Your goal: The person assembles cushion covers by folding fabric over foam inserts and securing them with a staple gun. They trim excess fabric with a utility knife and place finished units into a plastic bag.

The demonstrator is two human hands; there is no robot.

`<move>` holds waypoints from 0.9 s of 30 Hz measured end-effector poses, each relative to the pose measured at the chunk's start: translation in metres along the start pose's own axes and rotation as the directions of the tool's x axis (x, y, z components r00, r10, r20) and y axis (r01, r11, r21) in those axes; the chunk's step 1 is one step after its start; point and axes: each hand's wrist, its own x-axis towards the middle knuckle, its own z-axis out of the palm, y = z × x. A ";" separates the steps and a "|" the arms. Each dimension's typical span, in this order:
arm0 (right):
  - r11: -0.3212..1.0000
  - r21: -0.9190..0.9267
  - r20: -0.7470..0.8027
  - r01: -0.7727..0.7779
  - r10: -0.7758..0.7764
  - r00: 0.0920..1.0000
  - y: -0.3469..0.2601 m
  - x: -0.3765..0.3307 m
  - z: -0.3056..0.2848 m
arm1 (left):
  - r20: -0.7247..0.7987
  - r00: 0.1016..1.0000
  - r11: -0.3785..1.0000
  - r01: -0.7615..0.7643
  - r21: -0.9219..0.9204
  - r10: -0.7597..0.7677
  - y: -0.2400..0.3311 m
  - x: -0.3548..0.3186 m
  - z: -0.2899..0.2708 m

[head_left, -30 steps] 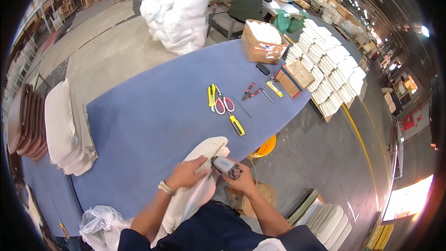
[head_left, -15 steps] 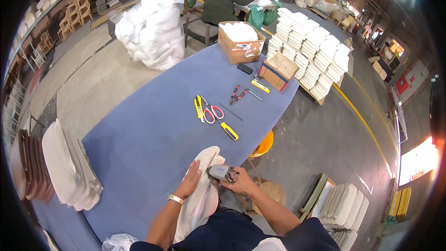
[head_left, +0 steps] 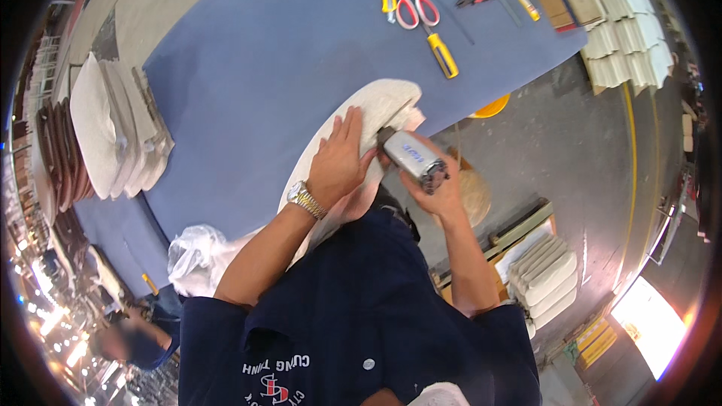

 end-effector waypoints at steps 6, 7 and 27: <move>0.999 -0.048 0.038 0.016 -0.014 0.999 -0.009 -0.005 -0.004 | -0.046 0.997 0.997 -0.062 0.055 0.065 -0.005 0.000 0.012; 0.999 -0.043 0.052 0.029 -0.027 0.998 -0.011 -0.004 -0.006 | -0.033 0.998 0.998 -0.053 0.040 0.055 -0.003 0.001 0.009; 0.999 -0.002 0.102 -0.041 0.041 0.994 -0.027 -0.006 0.002 | 0.000 1.000 1.000 -0.001 0.007 0.001 0.003 -0.006 0.006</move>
